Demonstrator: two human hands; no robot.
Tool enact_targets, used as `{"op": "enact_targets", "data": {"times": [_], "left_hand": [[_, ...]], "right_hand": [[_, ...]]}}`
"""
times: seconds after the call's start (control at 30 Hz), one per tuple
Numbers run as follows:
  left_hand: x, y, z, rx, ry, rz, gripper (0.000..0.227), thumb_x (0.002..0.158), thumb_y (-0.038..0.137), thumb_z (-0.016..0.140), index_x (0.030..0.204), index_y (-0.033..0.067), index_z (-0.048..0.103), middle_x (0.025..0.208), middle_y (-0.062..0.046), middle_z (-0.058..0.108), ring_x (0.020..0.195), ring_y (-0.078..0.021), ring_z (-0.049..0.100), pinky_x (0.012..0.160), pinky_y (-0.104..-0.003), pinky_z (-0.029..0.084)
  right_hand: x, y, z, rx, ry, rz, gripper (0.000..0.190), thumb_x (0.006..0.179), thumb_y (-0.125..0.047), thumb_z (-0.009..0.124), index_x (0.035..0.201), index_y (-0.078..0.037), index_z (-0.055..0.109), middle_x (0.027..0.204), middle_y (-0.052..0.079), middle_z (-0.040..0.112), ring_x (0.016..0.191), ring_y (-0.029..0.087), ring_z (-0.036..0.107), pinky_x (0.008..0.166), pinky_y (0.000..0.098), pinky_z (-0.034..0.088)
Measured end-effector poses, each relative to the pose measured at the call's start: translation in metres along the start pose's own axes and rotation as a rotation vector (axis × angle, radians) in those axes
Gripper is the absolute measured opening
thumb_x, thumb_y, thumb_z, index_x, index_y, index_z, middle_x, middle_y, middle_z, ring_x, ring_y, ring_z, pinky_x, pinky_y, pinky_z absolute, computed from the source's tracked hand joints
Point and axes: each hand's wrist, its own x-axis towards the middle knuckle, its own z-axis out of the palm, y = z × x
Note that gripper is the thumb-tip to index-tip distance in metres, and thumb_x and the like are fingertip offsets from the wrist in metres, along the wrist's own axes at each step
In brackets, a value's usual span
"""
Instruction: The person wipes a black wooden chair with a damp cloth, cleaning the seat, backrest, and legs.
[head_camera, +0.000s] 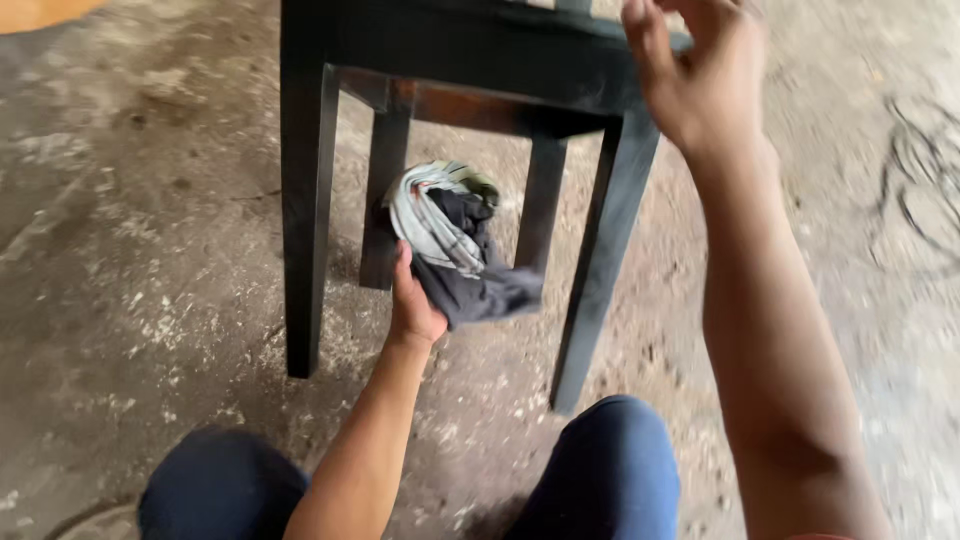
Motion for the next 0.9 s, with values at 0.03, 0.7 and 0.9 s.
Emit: {"op": "enact_targets", "data": {"times": [0.03,0.7,0.9], "left_hand": [[-0.003,-0.006,0.011,0.001,0.009,0.041,0.07,0.093,0.059,0.049,0.146,0.0123,0.052,0.142,-0.005,0.062,0.131,-0.0244,0.059,0.11,-0.043,0.05],[0.21,-0.158,0.121,-0.174,-0.072,0.068,0.05,0.1,0.044,0.052,0.13,0.0062,0.063,0.13,-0.011,0.065,0.121,-0.0267,0.059,0.106,-0.039,0.046],[0.316,-0.286,0.066,0.984,-0.007,0.981,0.044,0.114,0.03,0.036,0.141,-0.0009,0.052,0.144,-0.025,0.055,0.136,-0.0313,0.048,0.115,-0.041,0.04]], "right_hand": [[0.017,0.017,0.01,-0.026,0.011,-0.072,0.028,0.114,-0.029,0.057,0.125,-0.012,0.076,0.116,0.015,0.078,0.106,0.033,0.074,0.087,0.0448,0.058],[0.012,0.046,0.052,-0.256,0.143,-0.141,0.045,0.119,-0.026,0.042,0.103,-0.005,0.078,0.096,0.013,0.075,0.092,0.034,0.067,0.1,0.0449,0.046],[0.01,0.045,0.047,-0.294,0.055,-0.048,0.049,0.12,-0.027,0.04,0.097,-0.01,0.079,0.094,0.011,0.074,0.09,0.03,0.067,0.099,0.0418,0.047]]}}
